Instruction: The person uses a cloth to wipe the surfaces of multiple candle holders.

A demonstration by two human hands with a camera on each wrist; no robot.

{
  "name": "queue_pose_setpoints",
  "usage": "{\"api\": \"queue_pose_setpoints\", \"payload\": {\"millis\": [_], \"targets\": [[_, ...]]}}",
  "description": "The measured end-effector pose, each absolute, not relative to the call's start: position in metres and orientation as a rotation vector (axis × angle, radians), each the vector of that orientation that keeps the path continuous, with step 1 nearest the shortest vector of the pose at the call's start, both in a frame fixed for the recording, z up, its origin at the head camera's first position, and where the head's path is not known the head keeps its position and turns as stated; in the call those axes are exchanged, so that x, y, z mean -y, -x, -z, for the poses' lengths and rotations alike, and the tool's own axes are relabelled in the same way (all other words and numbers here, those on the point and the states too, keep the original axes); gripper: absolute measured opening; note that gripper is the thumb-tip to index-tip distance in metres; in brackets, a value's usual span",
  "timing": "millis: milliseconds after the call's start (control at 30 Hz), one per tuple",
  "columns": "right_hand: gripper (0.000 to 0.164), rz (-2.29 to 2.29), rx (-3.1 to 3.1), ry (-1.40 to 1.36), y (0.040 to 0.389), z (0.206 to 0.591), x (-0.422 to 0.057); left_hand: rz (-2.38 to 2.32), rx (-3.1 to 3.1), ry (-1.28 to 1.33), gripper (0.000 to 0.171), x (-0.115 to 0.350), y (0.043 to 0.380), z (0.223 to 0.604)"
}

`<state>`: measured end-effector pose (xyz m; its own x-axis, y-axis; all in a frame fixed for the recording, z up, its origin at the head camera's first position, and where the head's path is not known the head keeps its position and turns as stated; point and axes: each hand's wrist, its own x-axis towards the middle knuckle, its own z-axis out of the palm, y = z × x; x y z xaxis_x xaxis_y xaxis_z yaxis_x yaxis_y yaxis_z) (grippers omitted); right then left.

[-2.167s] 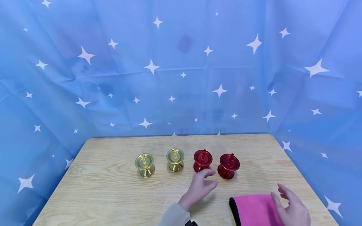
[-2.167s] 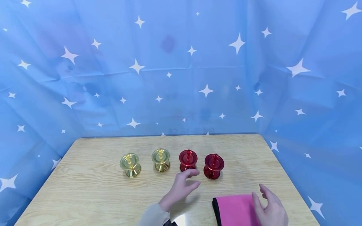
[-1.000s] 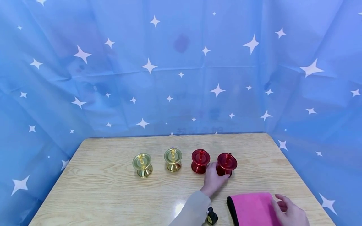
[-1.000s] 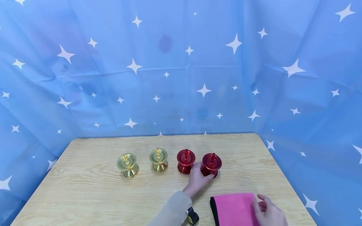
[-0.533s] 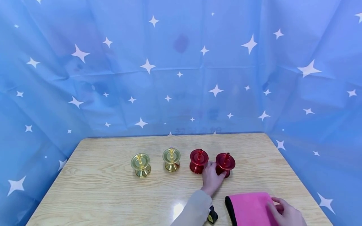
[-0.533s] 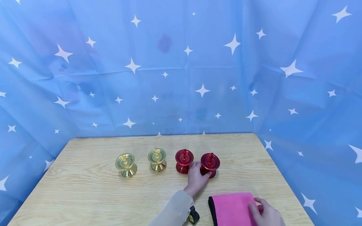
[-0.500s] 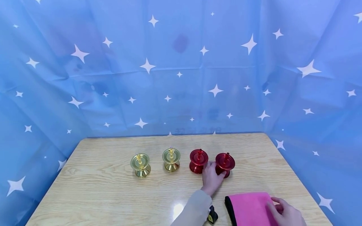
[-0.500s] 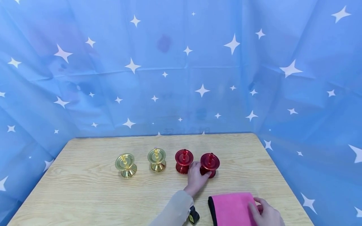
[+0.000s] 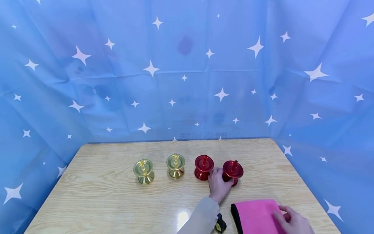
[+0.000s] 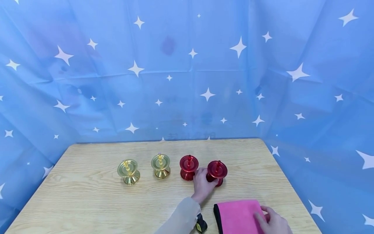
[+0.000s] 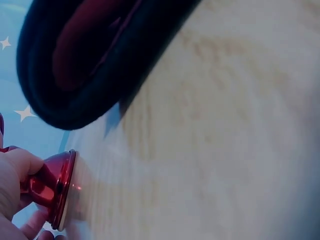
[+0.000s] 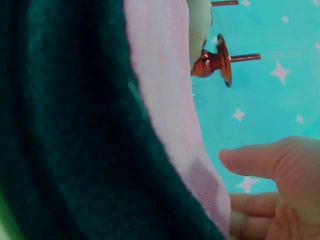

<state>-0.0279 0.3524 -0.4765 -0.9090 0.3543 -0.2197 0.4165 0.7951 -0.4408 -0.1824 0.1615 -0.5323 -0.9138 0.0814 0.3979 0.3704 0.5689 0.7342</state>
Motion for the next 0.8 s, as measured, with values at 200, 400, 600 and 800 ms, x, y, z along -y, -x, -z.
{"api": "queue_pose_setpoints", "payload": {"millis": [200,400,600,800], "targets": [[0.069,0.784,-2.805,-0.63,0.029,0.48,-0.349,1.287,2.415,0.422,0.03,-0.156,0.18,0.533],[0.034,0.851,-2.851,-0.646,0.028,0.476,-0.343,1.414,2.333,0.503,0.031,-0.149,0.178,0.53],[0.031,1.07,-2.759,-0.725,0.026,0.47,-0.339,1.637,2.371,0.565,0.03,-0.143,0.178,0.526],[0.033,1.187,-2.671,-0.775,0.027,0.466,-0.338,1.762,2.336,0.647,0.029,-0.139,0.176,0.523]]}}
